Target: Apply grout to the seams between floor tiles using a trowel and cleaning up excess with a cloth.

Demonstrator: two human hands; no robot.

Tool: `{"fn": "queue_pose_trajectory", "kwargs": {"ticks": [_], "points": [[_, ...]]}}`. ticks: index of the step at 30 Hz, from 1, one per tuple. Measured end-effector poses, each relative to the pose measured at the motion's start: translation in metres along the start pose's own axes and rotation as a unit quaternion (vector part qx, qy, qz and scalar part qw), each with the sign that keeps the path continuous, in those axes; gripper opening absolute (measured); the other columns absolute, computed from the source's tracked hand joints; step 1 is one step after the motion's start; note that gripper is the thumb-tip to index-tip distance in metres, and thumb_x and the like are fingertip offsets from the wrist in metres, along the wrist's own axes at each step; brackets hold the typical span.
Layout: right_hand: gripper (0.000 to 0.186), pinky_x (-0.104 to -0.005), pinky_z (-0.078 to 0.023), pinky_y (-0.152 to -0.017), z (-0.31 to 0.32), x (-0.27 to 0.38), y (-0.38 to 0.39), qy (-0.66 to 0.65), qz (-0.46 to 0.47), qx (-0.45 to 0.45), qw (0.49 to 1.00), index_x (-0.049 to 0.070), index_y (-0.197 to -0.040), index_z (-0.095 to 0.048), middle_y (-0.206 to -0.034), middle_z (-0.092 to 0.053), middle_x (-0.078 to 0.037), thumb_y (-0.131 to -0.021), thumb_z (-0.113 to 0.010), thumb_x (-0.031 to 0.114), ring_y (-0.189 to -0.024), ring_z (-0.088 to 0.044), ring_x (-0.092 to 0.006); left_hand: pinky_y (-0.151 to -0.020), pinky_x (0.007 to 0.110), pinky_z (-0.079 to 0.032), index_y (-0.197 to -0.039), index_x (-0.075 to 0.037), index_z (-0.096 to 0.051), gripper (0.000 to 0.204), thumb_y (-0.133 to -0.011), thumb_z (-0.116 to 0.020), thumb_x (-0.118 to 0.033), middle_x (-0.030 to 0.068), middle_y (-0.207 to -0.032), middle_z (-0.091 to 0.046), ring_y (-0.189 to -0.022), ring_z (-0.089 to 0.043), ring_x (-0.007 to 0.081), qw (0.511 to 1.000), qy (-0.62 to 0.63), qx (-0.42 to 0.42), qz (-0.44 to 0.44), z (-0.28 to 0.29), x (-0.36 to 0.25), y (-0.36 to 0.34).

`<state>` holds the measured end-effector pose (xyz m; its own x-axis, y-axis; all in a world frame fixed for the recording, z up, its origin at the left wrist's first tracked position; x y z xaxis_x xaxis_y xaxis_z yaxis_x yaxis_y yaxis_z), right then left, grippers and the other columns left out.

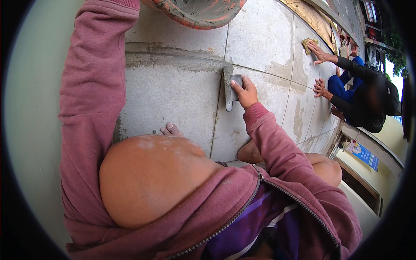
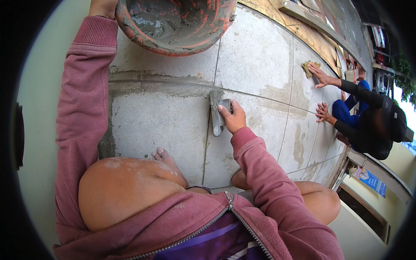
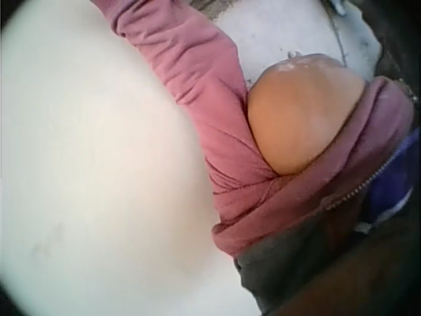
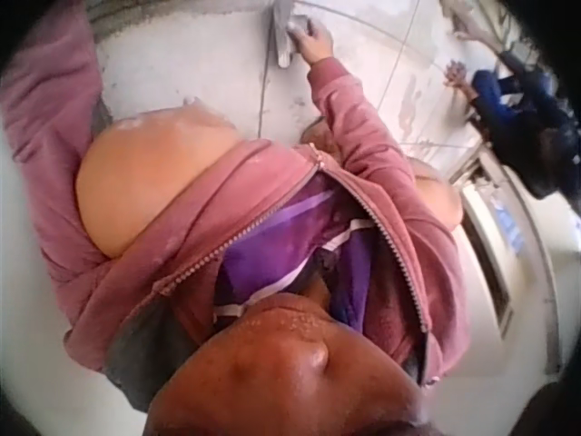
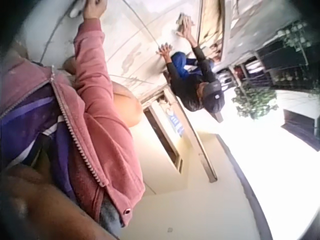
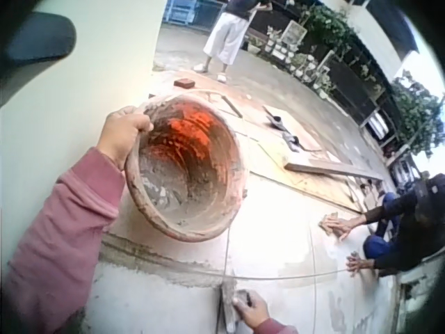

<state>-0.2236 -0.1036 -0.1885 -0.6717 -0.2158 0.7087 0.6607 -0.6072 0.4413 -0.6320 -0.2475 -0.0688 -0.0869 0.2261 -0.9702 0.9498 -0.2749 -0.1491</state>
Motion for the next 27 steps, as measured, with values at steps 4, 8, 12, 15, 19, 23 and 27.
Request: {"fn": "queue_pose_trajectory", "kwargs": {"ticks": [4, 8, 12, 15, 19, 23, 27], "points": [[0.036, -0.0267, -0.044, -0.077, -0.018, 0.015, 0.013, 0.072, 0.001, 0.044, 0.996, -0.002, -0.107, -0.052, -0.093, -0.061, -0.009, -0.08, -0.062, 0.018, -0.086, -0.057, -0.0151, -0.055, 0.023, -0.037, -0.063, -0.003, -0.052, 0.004, -0.064, -0.053, 0.001, 0.0009, -0.06, -0.049, -0.057, -0.045, 0.0125, 1.0, 0.012, -0.016, -0.001, 0.001, 0.001, 0.002], [0.046, -0.0338, -0.046, -0.078, -0.01, 0.015, 0.012, 0.034, 0.022, -0.026, 0.999, -0.002, -0.109, -0.051, -0.093, -0.061, -0.021, -0.074, -0.066, 0.025, -0.087, -0.061, -0.0298, -0.055, 0.024, -0.038, -0.062, -0.002, -0.052, 0.003, -0.064, -0.053, 0.0, 0.0024, -0.061, -0.049, -0.057, -0.045, 0.0131, 0.999, -0.029, 0.001, -0.028, 0.0, 0.0, 0.001], [0.043, -0.0324, -0.046, -0.077, -0.014, 0.034, 0.019, 0.155, 0.041, 0.042, 0.986, -0.001, -0.108, -0.052, -0.094, -0.061, -0.02, -0.074, -0.066, 0.021, -0.086, -0.061, -0.0279, -0.054, 0.024, -0.037, -0.061, -0.002, -0.051, 0.004, -0.064, -0.053, 0.0, 0.0026, -0.06, -0.048, -0.057, -0.045, 0.0132, 1.0, -0.013, 0.005, -0.016, 0.005, -0.001, 0.004], [0.04, -0.0288, -0.045, -0.077, 0.004, 0.015, 0.004, 0.034, 0.028, 0.039, 0.998, -0.001, -0.109, -0.052, -0.092, -0.062, -0.015, -0.076, -0.065, 0.018, -0.083, -0.059, -0.0185, -0.053, 0.024, -0.036, -0.06, -0.002, -0.051, 0.005, -0.064, -0.053, 0.001, 0.002, -0.059, -0.047, -0.056, -0.044, 0.013, 1.0, 0.011, -0.027, -0.003, 0.005, 0.001, 0.001], [0.047, -0.0309, -0.044, -0.082, -0.009, 0.035, 0.019, 0.239, 0.081, 0.043, 0.967, 0.001, -0.11, -0.053, -0.094, -0.061, -0.017, -0.07, -0.07, 0.02, -0.091, -0.059, -0.0235, -0.052, 0.024, -0.036, -0.06, -0.002, -0.051, 0.006, -0.064, -0.054, 0.001, 0.0021, -0.059, -0.047, -0.055, -0.044, 0.0131, 0.999, -0.029, -0.008, -0.013, 0.003, 0.001, 0.005], [0.046, -0.0288, -0.043, -0.084, 0.005, 0.04, -0.001, 0.08, 0.034, 0.125, 0.988, 0.003, -0.113, -0.054, -0.099, -0.061, -0.012, -0.071, -0.068, 0.014, -0.093, -0.058, -0.0194, -0.053, 0.024, -0.036, -0.059, -0.003, -0.051, 0.007, -0.064, -0.054, 0.001, 0.0017, -0.059, -0.047, -0.055, -0.043, 0.0128, 0.999, -0.021, -0.016, -0.021, 0.009, 0.003, 0.0], [0.044, -0.0266, -0.042, -0.084, 0.03, 0.048, -0.058, -0.033, 0.013, 0.118, 0.992, 0.004, -0.114, -0.054, -0.1, -0.061, -0.007, -0.071, -0.064, 0.005, -0.091, -0.055, -0.0149, -0.055, 0.024, -0.037, -0.059, -0.002, -0.051, 0.007, -0.065, -0.053, 0.0, 0.0018, -0.06, -0.048, -0.056, -0.044, 0.0127, 1.0, -0.014, 0.006, -0.021, -0.001, -0.002, 0.002]]}}
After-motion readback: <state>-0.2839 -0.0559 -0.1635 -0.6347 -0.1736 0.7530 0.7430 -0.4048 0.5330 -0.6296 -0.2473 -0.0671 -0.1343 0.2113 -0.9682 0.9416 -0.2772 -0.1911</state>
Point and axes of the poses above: each hand's wrist, its own y-axis away from the middle knuckle, its own z-axis out of the back of the hand, x = y × z, the point moved 1 cm from there along -y, towards the middle knuckle
